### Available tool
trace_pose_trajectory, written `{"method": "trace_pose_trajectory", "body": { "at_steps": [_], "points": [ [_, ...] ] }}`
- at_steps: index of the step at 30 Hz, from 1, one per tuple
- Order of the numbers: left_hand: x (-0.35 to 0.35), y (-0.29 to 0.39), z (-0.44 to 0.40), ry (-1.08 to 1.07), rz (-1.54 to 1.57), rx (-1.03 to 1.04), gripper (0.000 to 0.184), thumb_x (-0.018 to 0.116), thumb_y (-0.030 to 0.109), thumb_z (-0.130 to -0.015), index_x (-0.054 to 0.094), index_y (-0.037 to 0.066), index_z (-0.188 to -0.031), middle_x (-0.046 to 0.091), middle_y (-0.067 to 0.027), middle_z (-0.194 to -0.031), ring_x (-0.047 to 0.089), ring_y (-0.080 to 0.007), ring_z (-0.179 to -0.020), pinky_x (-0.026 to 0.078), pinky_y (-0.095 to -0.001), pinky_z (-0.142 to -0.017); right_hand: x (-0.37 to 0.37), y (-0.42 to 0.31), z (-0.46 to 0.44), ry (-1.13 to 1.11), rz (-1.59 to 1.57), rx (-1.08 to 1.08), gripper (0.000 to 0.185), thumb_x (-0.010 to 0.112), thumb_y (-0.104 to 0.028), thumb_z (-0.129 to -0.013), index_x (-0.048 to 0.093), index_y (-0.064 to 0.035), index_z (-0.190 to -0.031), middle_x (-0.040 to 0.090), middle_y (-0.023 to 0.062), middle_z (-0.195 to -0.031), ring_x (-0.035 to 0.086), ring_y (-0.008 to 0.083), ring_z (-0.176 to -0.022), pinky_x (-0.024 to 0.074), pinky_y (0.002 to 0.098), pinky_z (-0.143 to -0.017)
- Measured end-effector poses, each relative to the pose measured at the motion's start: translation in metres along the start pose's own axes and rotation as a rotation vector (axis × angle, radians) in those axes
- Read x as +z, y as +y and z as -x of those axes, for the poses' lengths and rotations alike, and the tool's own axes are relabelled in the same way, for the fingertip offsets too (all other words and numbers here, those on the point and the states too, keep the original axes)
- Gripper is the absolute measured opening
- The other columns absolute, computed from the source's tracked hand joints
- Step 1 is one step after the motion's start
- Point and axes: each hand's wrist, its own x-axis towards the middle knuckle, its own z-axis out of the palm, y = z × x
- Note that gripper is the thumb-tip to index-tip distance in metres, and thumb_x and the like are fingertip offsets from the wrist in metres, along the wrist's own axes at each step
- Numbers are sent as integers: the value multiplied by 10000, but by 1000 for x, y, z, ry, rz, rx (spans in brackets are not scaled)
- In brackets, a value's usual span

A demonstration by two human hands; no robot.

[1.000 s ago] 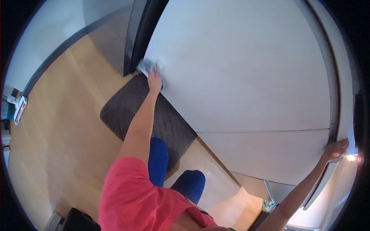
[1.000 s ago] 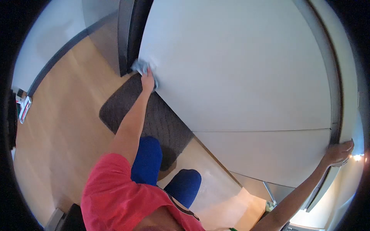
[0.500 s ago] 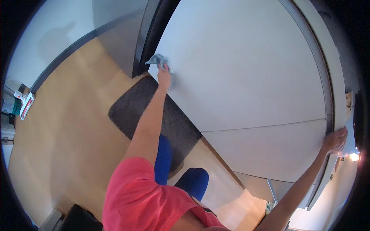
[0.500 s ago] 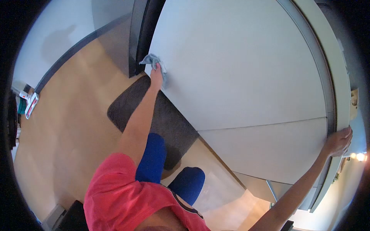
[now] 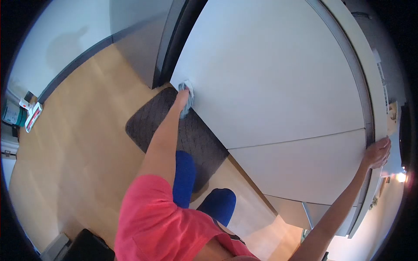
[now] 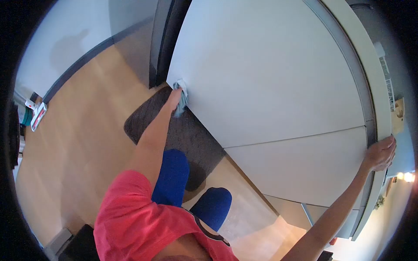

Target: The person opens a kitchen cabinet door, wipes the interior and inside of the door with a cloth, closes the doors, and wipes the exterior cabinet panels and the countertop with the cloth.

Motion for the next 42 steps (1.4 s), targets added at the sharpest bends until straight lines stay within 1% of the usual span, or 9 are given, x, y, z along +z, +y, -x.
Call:
{"method": "trace_pose_trajectory", "body": {
  "at_steps": [4, 11, 20, 22, 27, 33, 36, 39, 42],
  "points": [
    [9, 110, 76, 161, 435, 152, 425, 393, 273, -918, 438, 4, -1244, 471, -252, -1233, 449, -367, -1158, 344, -368, -972, 6, 13, -1, -7, 13, -12, 479, 291, -443, -908, 615, -125, -1060, 620, 121, -1013, 566, 339, -922, 415, 450, -803],
    [7, 212, 71, 378, -118, 880, 471, 486, 179, -872, 383, 40, -1310, 321, -203, -1382, 196, -361, -1325, 189, -404, -1063, 10, 15, -6, 64, -96, -40, 479, 322, -406, -912, 613, -46, -1036, 607, 164, -1040, 563, 363, -927, 424, 445, -801],
    [-16, 65, 13, 262, 324, -127, 485, 368, 294, -942, 275, 22, -1333, 417, -220, -1288, 428, -355, -1173, 314, -399, -984, 13, 27, -5, 54, -93, -18, 488, 299, -426, -915, 613, -78, -1050, 613, 135, -1051, 558, 353, -953, 416, 442, -820],
    [17, 7, -8, 122, 710, -82, 493, 376, 293, -938, 258, 39, -1343, 448, -178, -1251, 466, -331, -1112, 339, -380, -964, 9, 18, -4, 38, -14, -23, 490, 286, -438, -915, 612, -100, -1056, 615, 116, -1053, 557, 339, -962, 408, 445, -826],
    [87, 111, 57, 541, 496, 67, 501, 409, 268, -927, 260, 61, -1358, 371, -143, -1306, 345, -264, -1198, 310, -326, -978, 8, 14, -2, 3, 22, -17, 484, 268, -453, -914, 607, -141, -1062, 621, 75, -1039, 561, 310, -961, 399, 449, -827],
    [39, 277, 82, 289, 1207, 472, 528, 448, 250, -908, 292, 1, -1347, 334, -161, -1368, 305, -286, -1265, 217, -421, -1028, 6, 6, 0, 24, 26, -44, 455, 284, -454, -909, 609, -175, -1063, 625, 55, -1022, 564, 299, -943, 394, 440, -831],
    [49, 281, 105, 556, 50, 808, 525, 499, 190, -857, 342, -7, -1318, 339, -196, -1359, 308, -335, -1264, 229, -433, -1026, 3, 4, 1, -7, 8, -44, 457, 289, -465, -903, 608, -181, -1065, 628, 50, -1017, 564, 295, -943, 394, 438, -834],
    [68, 168, 136, 264, -518, 1037, 541, 548, 98, -751, 399, 17, -1264, 324, -242, -1352, 248, -385, -1286, 268, -475, -1023, -5, -6, 2, -52, 99, -15, 475, 279, -482, -900, 607, -187, -1077, 628, 46, -1027, 567, 288, -960, 392, 429, -849],
    [21, 45, 138, -246, -706, 486, 342, 467, 223, -836, 526, 13, -1101, 413, -250, -1278, 438, -403, -1145, 395, -433, -930, 11, 6, 3, 7, 151, -93, 501, 261, -495, -900, 596, -192, -1117, 614, 49, -1077, 570, 281, -986, 404, 425, -852]
  ]
}}
